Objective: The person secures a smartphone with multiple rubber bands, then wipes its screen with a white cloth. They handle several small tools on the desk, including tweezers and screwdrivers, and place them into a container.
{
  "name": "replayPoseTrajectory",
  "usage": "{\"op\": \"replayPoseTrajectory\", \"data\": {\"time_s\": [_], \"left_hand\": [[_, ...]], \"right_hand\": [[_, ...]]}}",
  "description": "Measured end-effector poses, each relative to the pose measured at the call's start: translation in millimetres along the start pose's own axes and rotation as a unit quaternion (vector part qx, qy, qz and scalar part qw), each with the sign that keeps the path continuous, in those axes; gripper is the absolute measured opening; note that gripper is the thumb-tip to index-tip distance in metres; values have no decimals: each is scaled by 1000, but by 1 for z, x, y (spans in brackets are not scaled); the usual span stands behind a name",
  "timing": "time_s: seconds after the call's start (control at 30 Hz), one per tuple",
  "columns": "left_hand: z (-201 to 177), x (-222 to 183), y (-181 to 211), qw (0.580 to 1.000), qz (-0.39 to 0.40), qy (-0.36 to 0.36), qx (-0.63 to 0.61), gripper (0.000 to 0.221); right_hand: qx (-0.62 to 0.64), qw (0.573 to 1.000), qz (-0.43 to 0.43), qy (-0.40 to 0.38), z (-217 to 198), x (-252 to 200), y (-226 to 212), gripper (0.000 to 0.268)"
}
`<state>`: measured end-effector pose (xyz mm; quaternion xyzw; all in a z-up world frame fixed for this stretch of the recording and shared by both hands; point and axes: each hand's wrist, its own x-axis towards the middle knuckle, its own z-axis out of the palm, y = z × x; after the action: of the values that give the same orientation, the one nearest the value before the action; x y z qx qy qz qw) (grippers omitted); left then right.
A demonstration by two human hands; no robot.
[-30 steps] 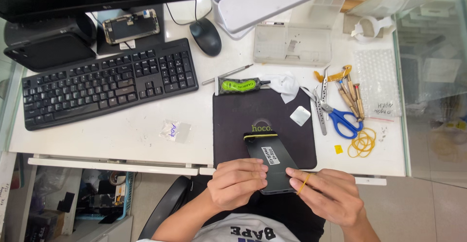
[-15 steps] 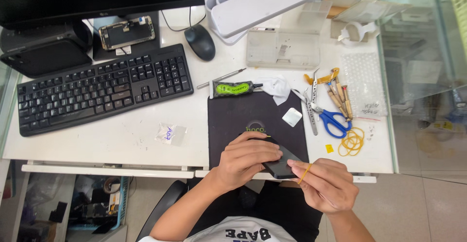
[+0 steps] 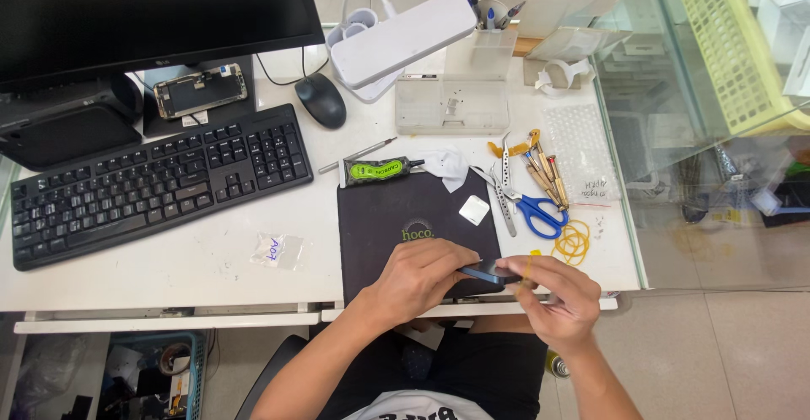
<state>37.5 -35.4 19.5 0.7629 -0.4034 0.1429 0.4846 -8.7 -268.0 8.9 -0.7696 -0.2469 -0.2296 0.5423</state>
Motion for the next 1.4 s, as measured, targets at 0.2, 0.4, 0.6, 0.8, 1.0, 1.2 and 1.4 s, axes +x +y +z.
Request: {"op": "replayPoseTrajectory", "data": {"time_s": [0.2,0.4,0.6,0.8,1.0,1.2,1.4], "left_hand": [[-4,3,8,984,66,-19,161,32],[2,1,20,996,17,9,87,27],[0,-23,14,958,-269,45,-93,22],[15,-47,1,866,-291,199,-356,23],[31,-51,7,866,-271,237,-347,20],[12,-36,35,966,-163,151,-131,18],[13,-17,46,991,-61,114,34,26]], "right_hand": [[-231,964,-55,-122,-22,55,-46,51],[-207,956,8,-207,-13,81,-53,45],[-100,967,183,-148,-31,41,-15,19],[600,761,231,86,-46,-3,19,30],[709,652,250,103,-30,5,2,25],[391,875,240,-151,-28,49,-52,69],[-111,933,49,-338,-10,78,-78,70]]}}
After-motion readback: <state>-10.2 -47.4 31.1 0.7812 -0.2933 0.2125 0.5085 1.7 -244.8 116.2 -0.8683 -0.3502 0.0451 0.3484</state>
